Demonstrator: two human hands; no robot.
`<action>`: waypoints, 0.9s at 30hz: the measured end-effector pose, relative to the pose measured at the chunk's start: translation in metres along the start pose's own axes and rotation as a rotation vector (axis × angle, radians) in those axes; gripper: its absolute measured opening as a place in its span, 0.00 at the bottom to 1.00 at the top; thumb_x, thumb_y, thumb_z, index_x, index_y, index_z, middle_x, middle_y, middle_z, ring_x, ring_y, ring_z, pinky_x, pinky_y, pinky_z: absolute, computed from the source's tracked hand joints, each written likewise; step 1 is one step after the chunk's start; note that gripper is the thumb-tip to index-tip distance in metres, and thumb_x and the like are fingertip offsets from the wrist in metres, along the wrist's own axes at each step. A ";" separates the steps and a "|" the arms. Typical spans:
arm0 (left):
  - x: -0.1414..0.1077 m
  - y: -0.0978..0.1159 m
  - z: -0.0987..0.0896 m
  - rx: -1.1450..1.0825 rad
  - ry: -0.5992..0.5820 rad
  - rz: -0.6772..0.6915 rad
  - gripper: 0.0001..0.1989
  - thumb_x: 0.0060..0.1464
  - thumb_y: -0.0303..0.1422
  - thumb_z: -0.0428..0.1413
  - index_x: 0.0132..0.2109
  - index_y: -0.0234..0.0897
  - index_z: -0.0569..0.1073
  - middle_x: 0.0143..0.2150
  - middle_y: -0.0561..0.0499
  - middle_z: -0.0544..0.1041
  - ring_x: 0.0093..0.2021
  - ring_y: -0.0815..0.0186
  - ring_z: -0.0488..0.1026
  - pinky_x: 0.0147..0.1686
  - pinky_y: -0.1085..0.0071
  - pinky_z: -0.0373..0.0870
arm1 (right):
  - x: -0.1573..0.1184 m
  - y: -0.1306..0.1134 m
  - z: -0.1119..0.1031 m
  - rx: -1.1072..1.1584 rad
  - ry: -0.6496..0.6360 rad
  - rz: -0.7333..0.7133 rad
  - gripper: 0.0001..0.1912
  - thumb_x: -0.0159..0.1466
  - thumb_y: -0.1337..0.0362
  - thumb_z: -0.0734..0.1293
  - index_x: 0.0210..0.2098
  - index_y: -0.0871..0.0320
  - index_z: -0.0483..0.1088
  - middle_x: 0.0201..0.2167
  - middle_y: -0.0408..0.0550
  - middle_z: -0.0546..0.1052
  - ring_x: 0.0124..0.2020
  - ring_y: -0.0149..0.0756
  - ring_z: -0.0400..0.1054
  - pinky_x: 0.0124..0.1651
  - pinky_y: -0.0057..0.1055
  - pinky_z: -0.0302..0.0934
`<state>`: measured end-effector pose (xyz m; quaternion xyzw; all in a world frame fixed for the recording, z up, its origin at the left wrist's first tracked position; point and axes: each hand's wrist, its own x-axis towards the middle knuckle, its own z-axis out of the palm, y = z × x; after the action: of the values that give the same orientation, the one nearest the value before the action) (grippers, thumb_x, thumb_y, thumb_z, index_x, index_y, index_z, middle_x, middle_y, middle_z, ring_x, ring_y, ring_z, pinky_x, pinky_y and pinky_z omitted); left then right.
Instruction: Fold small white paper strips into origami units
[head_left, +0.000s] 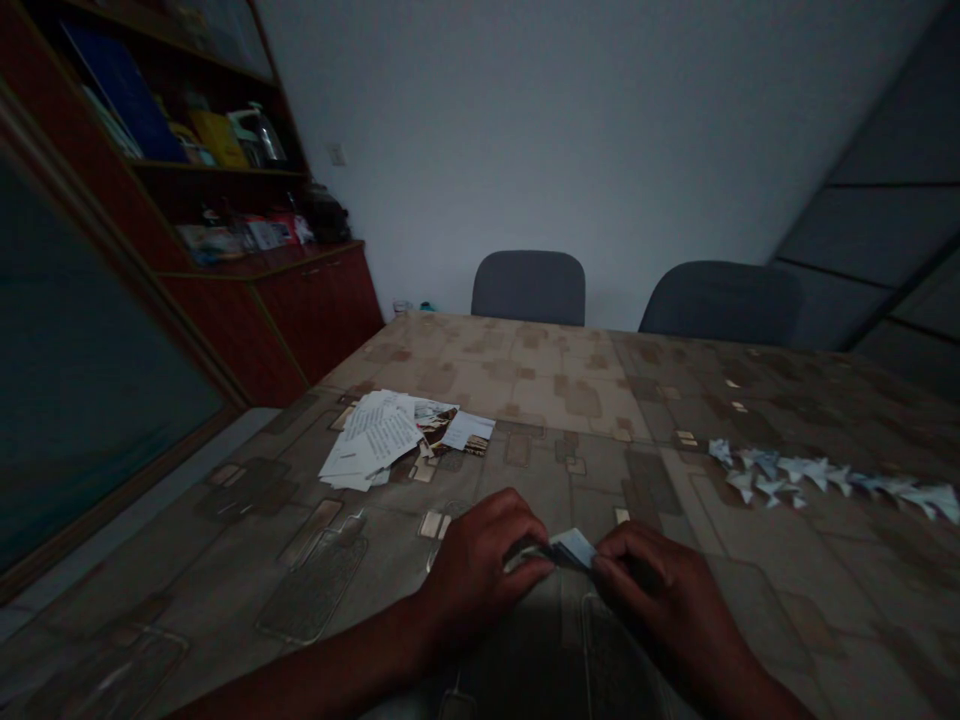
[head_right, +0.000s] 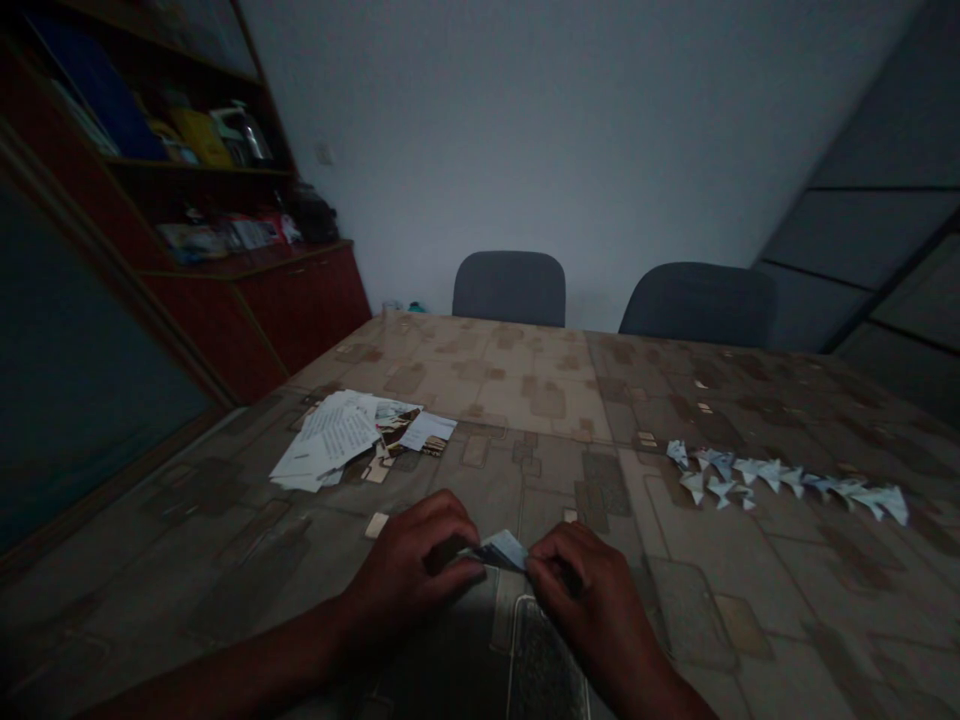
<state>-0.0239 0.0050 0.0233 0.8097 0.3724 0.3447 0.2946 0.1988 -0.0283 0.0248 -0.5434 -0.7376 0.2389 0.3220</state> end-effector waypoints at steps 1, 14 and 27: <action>0.000 -0.001 0.001 0.009 -0.004 -0.002 0.03 0.53 0.28 0.61 0.36 0.36 0.75 0.35 0.51 0.71 0.37 0.65 0.69 0.36 0.72 0.62 | 0.000 -0.001 0.000 -0.005 0.000 -0.002 0.11 0.64 0.63 0.62 0.25 0.56 0.68 0.23 0.43 0.71 0.26 0.35 0.67 0.29 0.29 0.57; 0.000 0.000 0.004 0.033 0.007 -0.040 0.05 0.52 0.25 0.60 0.38 0.36 0.75 0.34 0.52 0.73 0.36 0.66 0.70 0.35 0.73 0.62 | 0.001 -0.007 0.003 -0.057 -0.009 0.012 0.12 0.63 0.63 0.61 0.24 0.56 0.69 0.22 0.43 0.71 0.24 0.35 0.67 0.28 0.28 0.57; -0.002 -0.005 0.006 0.085 -0.004 0.088 0.05 0.56 0.26 0.58 0.40 0.38 0.75 0.36 0.51 0.74 0.38 0.66 0.70 0.37 0.72 0.64 | -0.002 -0.007 0.005 -0.063 0.021 0.050 0.11 0.61 0.62 0.63 0.23 0.56 0.68 0.21 0.42 0.72 0.23 0.35 0.68 0.27 0.28 0.58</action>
<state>-0.0219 0.0045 0.0155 0.8379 0.3502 0.3395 0.2451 0.1909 -0.0326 0.0254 -0.5739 -0.7275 0.2177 0.3065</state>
